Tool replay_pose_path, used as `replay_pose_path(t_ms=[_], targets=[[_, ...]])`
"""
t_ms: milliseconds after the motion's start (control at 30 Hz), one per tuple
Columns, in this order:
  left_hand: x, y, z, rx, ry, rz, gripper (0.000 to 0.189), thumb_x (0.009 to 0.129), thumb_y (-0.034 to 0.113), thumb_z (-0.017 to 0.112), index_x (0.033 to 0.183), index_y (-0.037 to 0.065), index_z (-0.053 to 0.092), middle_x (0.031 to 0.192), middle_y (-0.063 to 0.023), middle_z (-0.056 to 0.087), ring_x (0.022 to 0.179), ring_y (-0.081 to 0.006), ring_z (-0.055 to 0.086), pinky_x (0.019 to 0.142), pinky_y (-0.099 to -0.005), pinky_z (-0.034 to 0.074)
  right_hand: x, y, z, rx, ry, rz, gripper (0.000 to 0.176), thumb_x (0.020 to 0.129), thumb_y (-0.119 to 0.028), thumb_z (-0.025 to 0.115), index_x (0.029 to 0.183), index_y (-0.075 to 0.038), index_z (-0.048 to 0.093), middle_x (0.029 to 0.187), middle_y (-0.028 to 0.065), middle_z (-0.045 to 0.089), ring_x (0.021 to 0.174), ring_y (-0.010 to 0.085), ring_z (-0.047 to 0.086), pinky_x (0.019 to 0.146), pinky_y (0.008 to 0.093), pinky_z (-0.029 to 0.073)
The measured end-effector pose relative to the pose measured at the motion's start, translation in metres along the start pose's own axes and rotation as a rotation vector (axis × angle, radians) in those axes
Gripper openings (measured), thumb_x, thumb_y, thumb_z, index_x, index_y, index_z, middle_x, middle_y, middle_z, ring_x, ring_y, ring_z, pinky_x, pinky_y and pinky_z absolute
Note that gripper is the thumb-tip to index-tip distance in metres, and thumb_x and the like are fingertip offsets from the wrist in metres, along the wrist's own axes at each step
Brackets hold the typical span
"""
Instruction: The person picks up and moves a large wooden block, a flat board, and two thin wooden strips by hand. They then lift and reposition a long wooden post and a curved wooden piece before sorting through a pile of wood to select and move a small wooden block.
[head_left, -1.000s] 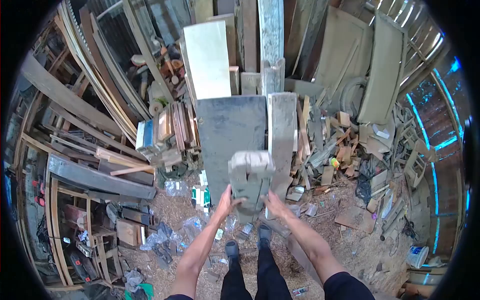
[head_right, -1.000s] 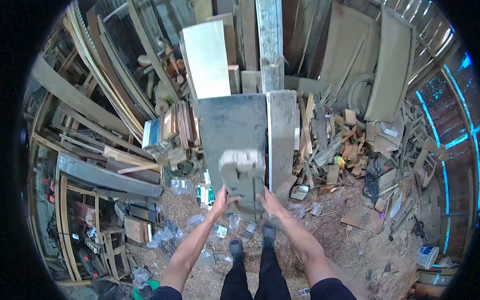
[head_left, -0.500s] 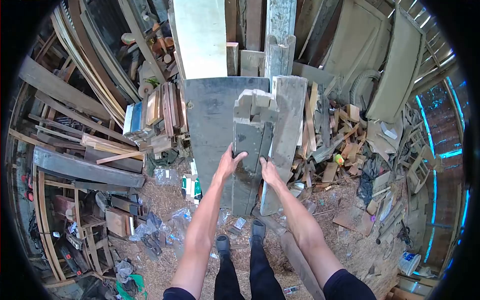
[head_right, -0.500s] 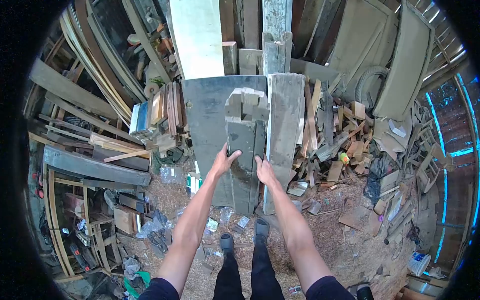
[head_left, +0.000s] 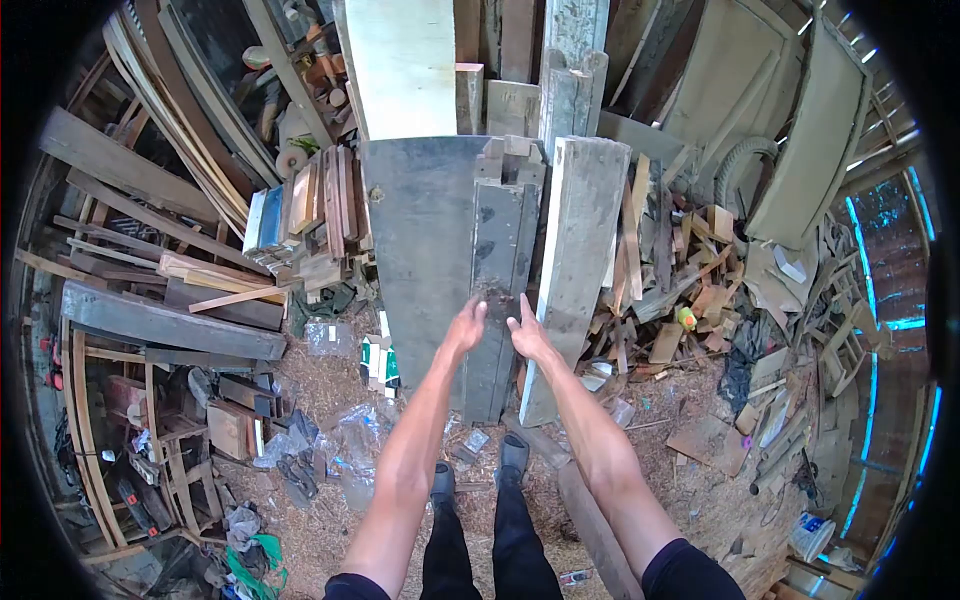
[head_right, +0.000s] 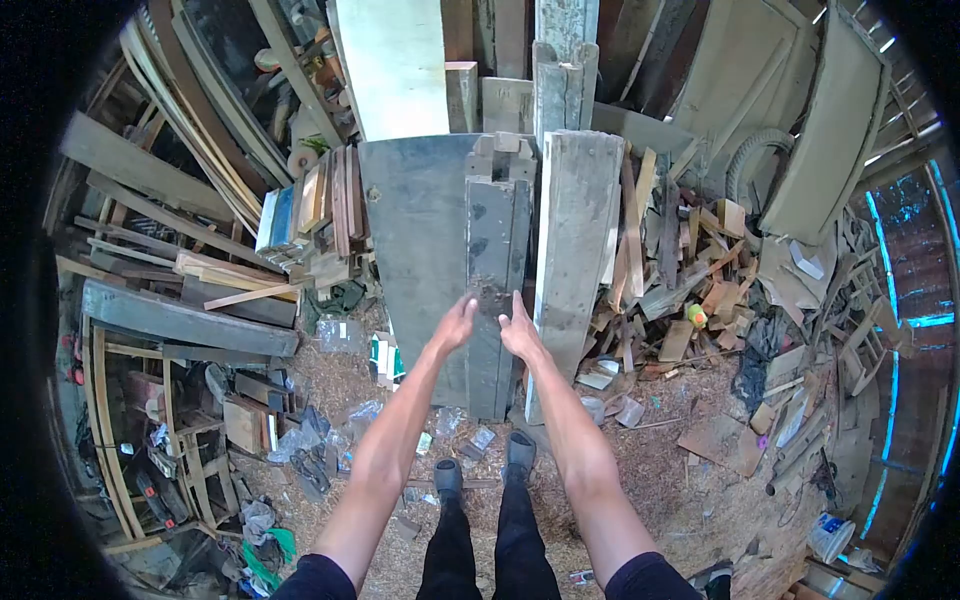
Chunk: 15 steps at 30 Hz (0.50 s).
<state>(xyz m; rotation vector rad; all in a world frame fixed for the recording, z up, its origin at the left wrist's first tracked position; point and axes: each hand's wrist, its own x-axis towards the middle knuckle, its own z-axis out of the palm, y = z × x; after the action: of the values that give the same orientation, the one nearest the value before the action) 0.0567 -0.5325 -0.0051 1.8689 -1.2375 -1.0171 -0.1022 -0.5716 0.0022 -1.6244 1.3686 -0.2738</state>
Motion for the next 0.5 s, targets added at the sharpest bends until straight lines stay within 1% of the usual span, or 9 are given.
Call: replay_pose_path(t_ms=[133, 267, 300, 333, 367, 400, 433, 467, 500], targets=[[-0.039, -0.02, 0.008, 0.018, 0.039, -0.156, 0.049, 0.088, 0.039, 0.037, 0.117, -0.001, 0.045, 0.111, -0.0255, 0.051, 0.107, -0.0385, 0.047, 0.09, -0.0401, 0.038, -0.017, 0.0, -0.006, 0.017, -0.066, 0.036, 0.06, 0.086, -0.021, 0.044, 0.136, -0.005, 0.014, 0.134, 0.0227, 0.029, 0.123, 0.0324, 0.031, 0.102, 0.0354, 0.026], [-0.141, -0.022, 0.008, -0.059, 0.153, -0.328, 0.046, 0.088, 0.039, 0.04, 0.104, -0.002, 0.051, 0.096, -0.025, 0.057, 0.092, -0.0365, 0.055, 0.078, -0.0403, 0.043, -0.075, 0.009, -0.013, 0.133, -0.144, 0.037, 0.053, 0.086, -0.021, 0.043, 0.13, 0.001, 0.027, 0.13, 0.0231, 0.035, 0.122, 0.0317, 0.034, 0.1, 0.0355, 0.027], [-0.172, -0.066, 0.029, -0.09, 0.165, -0.323, 0.047, 0.088, 0.041, 0.04, 0.099, -0.003, 0.052, 0.095, -0.0249, 0.058, 0.09, -0.0364, 0.056, 0.077, -0.0403, 0.043, -0.092, 0.031, -0.003, 0.029, -0.096, 0.03, 0.051, 0.086, -0.024, 0.044, 0.128, 0.001, 0.03, 0.128, 0.0231, 0.037, 0.12, 0.0324, 0.035, 0.099, 0.0363, 0.029], [-0.211, -0.053, 0.02, -0.159, 0.044, -0.483, 0.047, 0.087, 0.042, 0.039, 0.099, -0.002, 0.053, 0.093, -0.0232, 0.058, 0.089, -0.0364, 0.056, 0.076, -0.0412, 0.044, -0.116, 0.036, -0.009, -0.032, -0.217, 0.066, 0.049, 0.086, -0.027, 0.043, 0.126, 0.0, 0.035, 0.126, 0.0227, 0.04, 0.118, 0.0334, 0.039, 0.098, 0.0369, 0.03], [-0.254, -0.017, 0.005, 0.013, 0.06, -0.513, 0.041, 0.086, 0.037, 0.041, 0.096, -0.001, 0.056, 0.092, -0.0214, 0.059, 0.084, -0.0346, 0.057, 0.072, -0.0417, 0.044, -0.147, 0.052, -0.005, -0.079, -0.22, 0.08, 0.049, 0.086, -0.031, 0.043, 0.123, 0.0, 0.038, 0.121, 0.0234, 0.045, 0.113, 0.0355, 0.043, 0.096, 0.0383, 0.033], [-0.297, -0.08, 0.029, 0.196, 0.066, -0.27, 0.039, 0.084, 0.035, 0.044, 0.094, 0.0, 0.057, 0.089, -0.0201, 0.059, 0.08, -0.0325, 0.059, 0.069, -0.0419, 0.045, -0.182, 0.036, -0.017, -0.133, -0.306, 0.155, 0.051, 0.084, -0.037, 0.043, 0.12, -0.001, 0.042, 0.117, 0.0247, 0.048, 0.11, 0.0366, 0.045, 0.093, 0.0399, 0.036], [-0.342, -0.083, 0.035, 0.076, 0.12, -0.381, 0.04, 0.08, 0.036, 0.048, 0.091, -0.002, 0.058, 0.087, -0.0197, 0.06, 0.078, -0.0321, 0.059, 0.069, -0.041, 0.045, -0.216, 0.06, -0.009, -0.218, -0.279, 0.171, 0.05, 0.083, -0.037, 0.043, 0.117, -0.001, 0.045, 0.113, 0.0245, 0.05, 0.107, 0.037, 0.047, 0.09, 0.0418, 0.038], [-0.379, -0.065, 0.013, -0.117, -0.255, -0.755, 0.034, 0.085, 0.029, 0.041, 0.096, 0.002, 0.058, 0.094, -0.0172, 0.06, 0.088, -0.0292, 0.056, 0.079, -0.0405, 0.042, -0.242, 0.107, 0.001, -0.308, -0.33, 0.002, 0.049, 0.081, -0.034, 0.044, 0.118, -0.002, 0.045, 0.103, 0.0229, 0.056, 0.094, 0.0363, 0.054, 0.086, 0.0427, 0.039], [-0.437, -0.097, 0.038, 0.027, 0.077, -0.452, 0.03, 0.084, 0.026, 0.041, 0.084, 0.002, 0.059, 0.078, -0.0134, 0.061, 0.072, -0.0268, 0.058, 0.066, -0.0388, 0.044, -0.266, 0.13, 0.0, -0.403, -0.54, 0.051, 0.045, 0.076, -0.03, 0.047, 0.108, 0.001, 0.052, 0.088, 0.0207, 0.06, 0.078, 0.0351, 0.058, 0.085, 0.043, 0.039]])
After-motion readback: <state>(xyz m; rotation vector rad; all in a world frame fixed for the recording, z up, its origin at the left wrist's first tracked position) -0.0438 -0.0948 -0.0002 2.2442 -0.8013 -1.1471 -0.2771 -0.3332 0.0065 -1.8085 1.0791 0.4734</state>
